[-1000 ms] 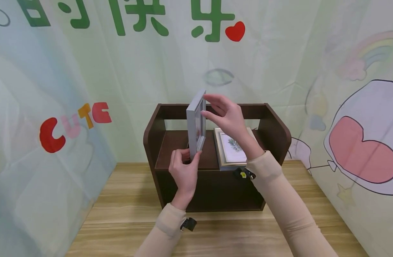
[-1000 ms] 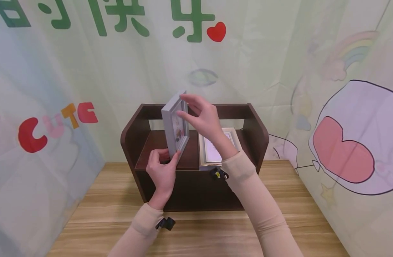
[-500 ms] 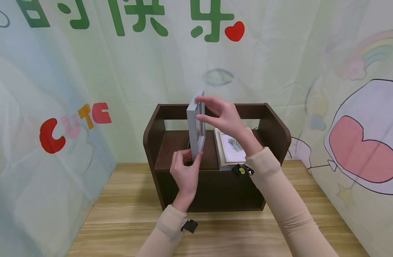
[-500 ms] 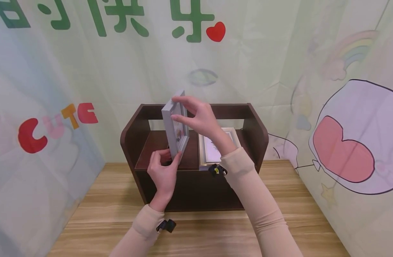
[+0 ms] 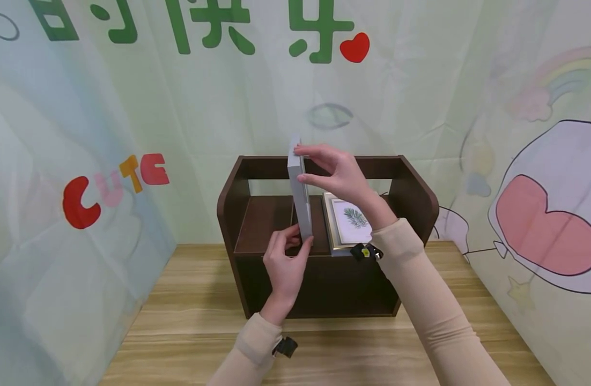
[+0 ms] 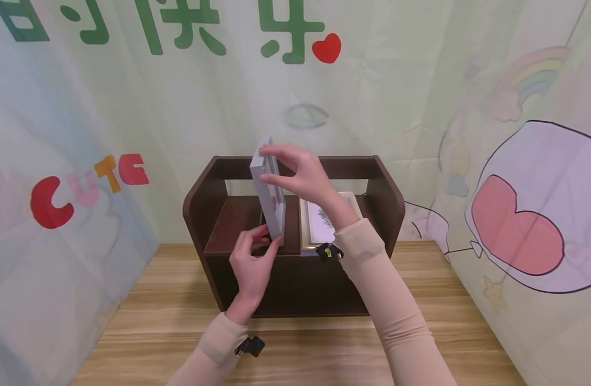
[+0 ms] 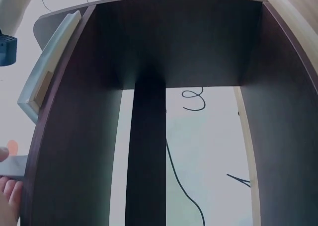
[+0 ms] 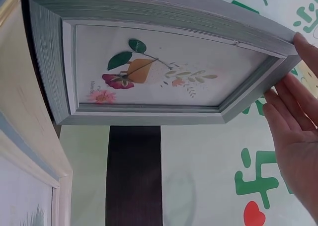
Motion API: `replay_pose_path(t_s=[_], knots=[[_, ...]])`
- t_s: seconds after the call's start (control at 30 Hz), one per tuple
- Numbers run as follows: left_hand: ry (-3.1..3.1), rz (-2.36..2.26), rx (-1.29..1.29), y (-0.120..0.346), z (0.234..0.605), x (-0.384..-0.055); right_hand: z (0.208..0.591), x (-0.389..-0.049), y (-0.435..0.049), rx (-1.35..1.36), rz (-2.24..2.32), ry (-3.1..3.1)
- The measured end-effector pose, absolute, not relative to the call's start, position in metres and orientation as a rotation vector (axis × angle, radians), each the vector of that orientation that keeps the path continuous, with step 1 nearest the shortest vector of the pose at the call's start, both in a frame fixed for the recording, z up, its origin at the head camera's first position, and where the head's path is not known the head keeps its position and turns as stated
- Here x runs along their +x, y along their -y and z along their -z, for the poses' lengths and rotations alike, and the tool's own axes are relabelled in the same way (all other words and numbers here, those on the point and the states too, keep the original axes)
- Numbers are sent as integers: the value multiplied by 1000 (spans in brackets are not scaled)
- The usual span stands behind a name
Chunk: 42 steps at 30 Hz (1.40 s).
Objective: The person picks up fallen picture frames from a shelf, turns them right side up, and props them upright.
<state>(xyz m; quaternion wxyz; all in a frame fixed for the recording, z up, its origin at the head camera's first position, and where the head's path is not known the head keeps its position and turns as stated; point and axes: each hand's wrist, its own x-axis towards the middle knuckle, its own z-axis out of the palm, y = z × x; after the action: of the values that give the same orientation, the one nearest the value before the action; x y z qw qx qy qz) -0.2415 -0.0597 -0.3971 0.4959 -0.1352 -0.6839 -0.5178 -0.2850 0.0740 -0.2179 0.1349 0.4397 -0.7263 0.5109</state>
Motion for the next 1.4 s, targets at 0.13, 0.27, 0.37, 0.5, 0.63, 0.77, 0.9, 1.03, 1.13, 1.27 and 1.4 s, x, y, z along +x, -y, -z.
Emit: replay_pose_path(t_s=[0.13, 0.27, 0.37, 0.5, 0.63, 0.77, 0.9, 1.03, 1.13, 1.27, 1.4], knots=[[1691, 1242, -359, 59, 397, -240, 217, -286, -76, 1294, -1471, 2107], [1710, 1248, -384, 59, 397, -240, 217, -288, -78, 1314, -1460, 2102], [1728, 1252, -400, 60, 396, -240, 218, -290, -79, 1317, -1471, 2092], [1747, 1255, -409, 62, 396, -240, 220, -292, -78, 1324, -1510, 2061], [1746, 1254, -414, 64, 396, -240, 222, -295, -76, 1341, -1536, 2029], [1735, 1267, -422, 66, 396, -240, 223, -295, -74, 1346, -1534, 2023], [1697, 1286, -427, 68, 395, -239, 223, -295, -73, 1353, -1526, 2019], [1641, 1274, -391, 74, 392, -239, 222, -295, -72, 1370, -1503, 2011], [1642, 1262, -351, 76, 383, -234, 221, -294, -72, 1370, -1495, 2007], [1712, 1265, -318, 81, 381, -237, 222, -295, -72, 1367, -1507, 2004], [1791, 1276, -287, 85, 387, -243, 223, -296, -71, 1371, -1518, 2000]])
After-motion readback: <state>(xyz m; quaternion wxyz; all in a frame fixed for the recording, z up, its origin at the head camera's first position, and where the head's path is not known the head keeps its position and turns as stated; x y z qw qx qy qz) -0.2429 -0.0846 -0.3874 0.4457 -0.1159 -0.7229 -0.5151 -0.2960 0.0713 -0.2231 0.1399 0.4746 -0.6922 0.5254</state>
